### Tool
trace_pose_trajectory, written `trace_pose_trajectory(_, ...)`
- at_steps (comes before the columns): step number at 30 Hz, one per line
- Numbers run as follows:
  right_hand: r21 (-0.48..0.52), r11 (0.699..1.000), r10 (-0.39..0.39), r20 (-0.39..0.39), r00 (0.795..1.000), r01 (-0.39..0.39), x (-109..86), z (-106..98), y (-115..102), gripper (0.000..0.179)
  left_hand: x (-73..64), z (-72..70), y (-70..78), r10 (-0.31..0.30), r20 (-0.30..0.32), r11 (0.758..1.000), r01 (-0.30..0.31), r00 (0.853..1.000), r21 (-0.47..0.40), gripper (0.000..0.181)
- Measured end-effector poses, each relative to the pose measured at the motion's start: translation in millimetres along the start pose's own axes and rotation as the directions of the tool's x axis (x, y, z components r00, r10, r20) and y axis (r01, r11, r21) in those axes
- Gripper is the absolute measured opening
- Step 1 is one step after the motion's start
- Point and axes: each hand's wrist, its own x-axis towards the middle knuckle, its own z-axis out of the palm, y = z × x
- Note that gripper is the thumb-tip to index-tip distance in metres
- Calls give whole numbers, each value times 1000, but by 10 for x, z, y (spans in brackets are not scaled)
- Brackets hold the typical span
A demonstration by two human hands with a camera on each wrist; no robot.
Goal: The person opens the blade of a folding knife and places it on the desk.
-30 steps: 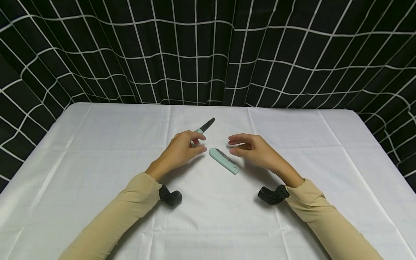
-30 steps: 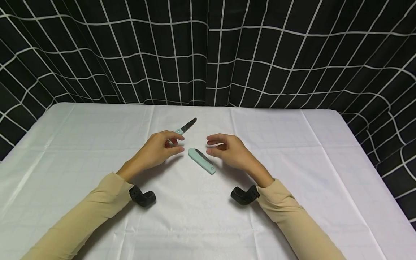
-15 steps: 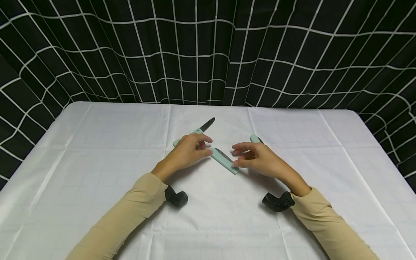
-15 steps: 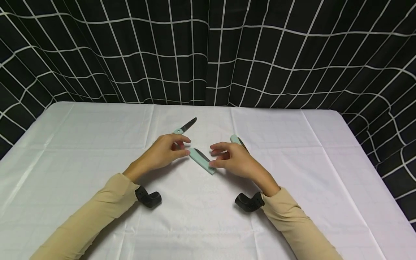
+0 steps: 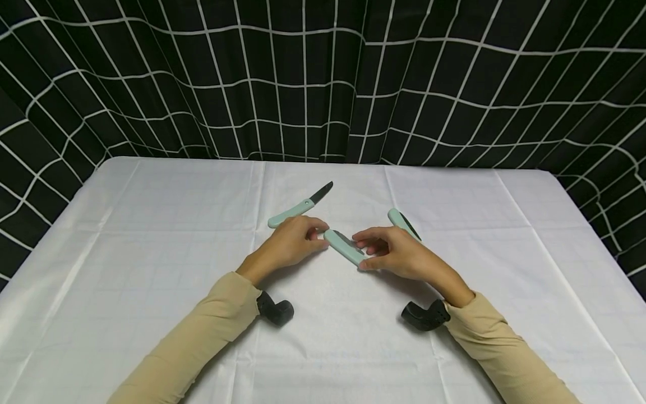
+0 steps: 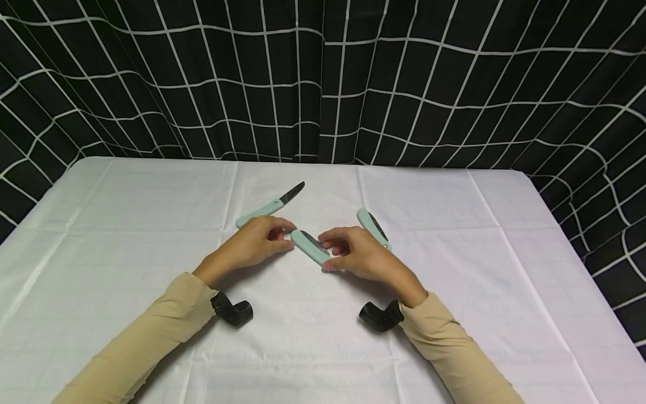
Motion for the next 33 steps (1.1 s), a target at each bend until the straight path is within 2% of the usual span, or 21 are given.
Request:
trace_pose_trajectory(10, -26, 1000, -11, 8, 1000, 11, 2, 10, -10, 46, -22, -3, -18, -46, -26, 995, 43, 999, -92, 22)
trace_pose_trajectory(17, -16, 999, -28, 20, 999, 28, 5, 20, -4, 39, -42, -25, -17, -33, -26, 987, 28, 999, -160, 26)
trace_pose_trajectory(25, -32, 998, -48, -44, 998, 46, -12, 6, -23, 28, -72, -41, 47, -31, -42, 977, 21, 999, -211, 27)
trace_pose_trajectory(30, -20, 999, -52, -78, 996, 51, -10, 1, -26, 23, -78, -45, 82, -38, -33, 975, 30, 999, -218, 28)
trace_pose_trajectory(33, -3, 999, -48, -96, 994, 48, -6, 0, -33, 19, -88, -53, 100, -39, -26, 967, 32, 999, -252, 27)
